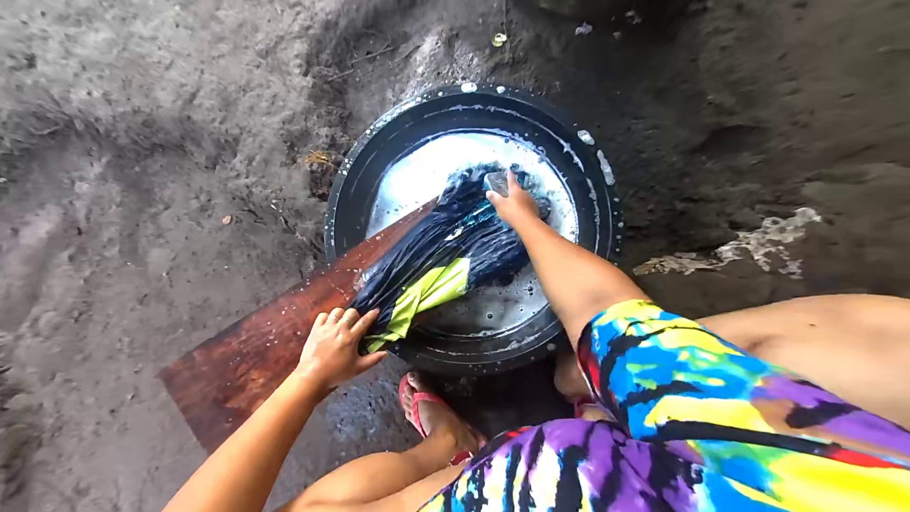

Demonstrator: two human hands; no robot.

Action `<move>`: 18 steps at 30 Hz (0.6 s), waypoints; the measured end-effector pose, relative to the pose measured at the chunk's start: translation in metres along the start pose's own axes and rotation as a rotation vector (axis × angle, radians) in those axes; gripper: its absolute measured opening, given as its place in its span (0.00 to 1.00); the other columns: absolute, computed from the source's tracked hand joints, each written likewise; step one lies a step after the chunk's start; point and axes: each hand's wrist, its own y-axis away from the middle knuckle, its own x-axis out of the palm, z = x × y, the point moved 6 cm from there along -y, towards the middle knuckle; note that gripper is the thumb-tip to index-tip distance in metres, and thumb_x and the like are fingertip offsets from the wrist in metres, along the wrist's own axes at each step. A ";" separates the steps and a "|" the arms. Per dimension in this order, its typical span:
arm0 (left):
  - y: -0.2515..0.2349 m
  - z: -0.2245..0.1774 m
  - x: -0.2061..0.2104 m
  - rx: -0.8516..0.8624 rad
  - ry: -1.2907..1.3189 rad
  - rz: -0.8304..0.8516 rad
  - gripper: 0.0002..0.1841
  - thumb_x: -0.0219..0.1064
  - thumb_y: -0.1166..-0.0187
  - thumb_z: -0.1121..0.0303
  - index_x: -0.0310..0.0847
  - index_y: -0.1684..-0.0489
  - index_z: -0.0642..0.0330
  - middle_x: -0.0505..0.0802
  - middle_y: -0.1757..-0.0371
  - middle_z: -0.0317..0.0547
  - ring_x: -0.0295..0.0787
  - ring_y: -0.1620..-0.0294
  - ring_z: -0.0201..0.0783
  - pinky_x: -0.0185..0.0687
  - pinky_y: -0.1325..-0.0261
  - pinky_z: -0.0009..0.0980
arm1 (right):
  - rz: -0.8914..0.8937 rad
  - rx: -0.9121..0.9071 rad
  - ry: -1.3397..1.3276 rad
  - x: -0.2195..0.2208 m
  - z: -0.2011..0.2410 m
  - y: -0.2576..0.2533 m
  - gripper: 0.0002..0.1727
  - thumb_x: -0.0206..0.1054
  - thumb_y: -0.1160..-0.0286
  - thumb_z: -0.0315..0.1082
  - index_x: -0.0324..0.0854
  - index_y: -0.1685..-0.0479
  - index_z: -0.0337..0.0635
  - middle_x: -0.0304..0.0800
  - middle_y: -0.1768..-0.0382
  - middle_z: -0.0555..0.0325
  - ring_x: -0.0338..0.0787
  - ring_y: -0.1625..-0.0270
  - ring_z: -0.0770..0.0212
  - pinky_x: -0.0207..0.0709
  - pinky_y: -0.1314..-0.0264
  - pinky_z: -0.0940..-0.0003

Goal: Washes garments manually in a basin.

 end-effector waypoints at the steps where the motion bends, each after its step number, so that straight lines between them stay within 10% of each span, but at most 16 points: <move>1: -0.009 0.000 -0.008 -0.014 0.046 0.036 0.41 0.68 0.31 0.30 0.83 0.26 0.52 0.91 0.44 0.65 0.86 0.39 0.67 0.73 0.34 0.68 | -0.048 0.062 -0.139 -0.012 -0.008 0.003 0.45 0.62 0.16 0.59 0.53 0.05 0.46 0.76 0.22 0.30 0.77 0.20 0.31 0.67 0.20 0.30; 6: -0.092 -0.004 -0.046 -0.301 0.185 -0.099 0.25 0.70 0.19 0.49 0.88 0.38 0.62 0.86 0.32 0.68 0.80 0.28 0.68 0.70 0.28 0.69 | -0.218 0.340 -0.488 -0.013 -0.046 0.040 0.48 0.70 0.22 0.56 0.56 0.10 0.37 0.65 0.17 0.26 0.69 0.16 0.32 0.66 0.18 0.36; 13: -0.193 -0.039 -0.012 -0.484 0.325 -0.013 0.19 0.64 0.16 0.65 0.82 0.37 0.74 0.83 0.29 0.73 0.74 0.22 0.70 0.71 0.26 0.69 | -0.142 0.318 -0.713 -0.005 -0.087 0.062 0.41 0.66 0.17 0.54 0.63 0.16 0.30 0.74 0.23 0.30 0.76 0.20 0.38 0.68 0.18 0.40; 18: -0.165 -0.031 -0.011 -0.700 0.338 -0.020 0.34 0.66 0.17 0.53 0.68 0.21 0.73 0.78 0.24 0.76 0.72 0.21 0.73 0.68 0.27 0.73 | -0.244 0.226 -0.955 -0.024 -0.087 0.050 0.35 0.62 0.13 0.55 0.70 0.22 0.32 0.81 0.31 0.35 0.83 0.30 0.46 0.76 0.28 0.47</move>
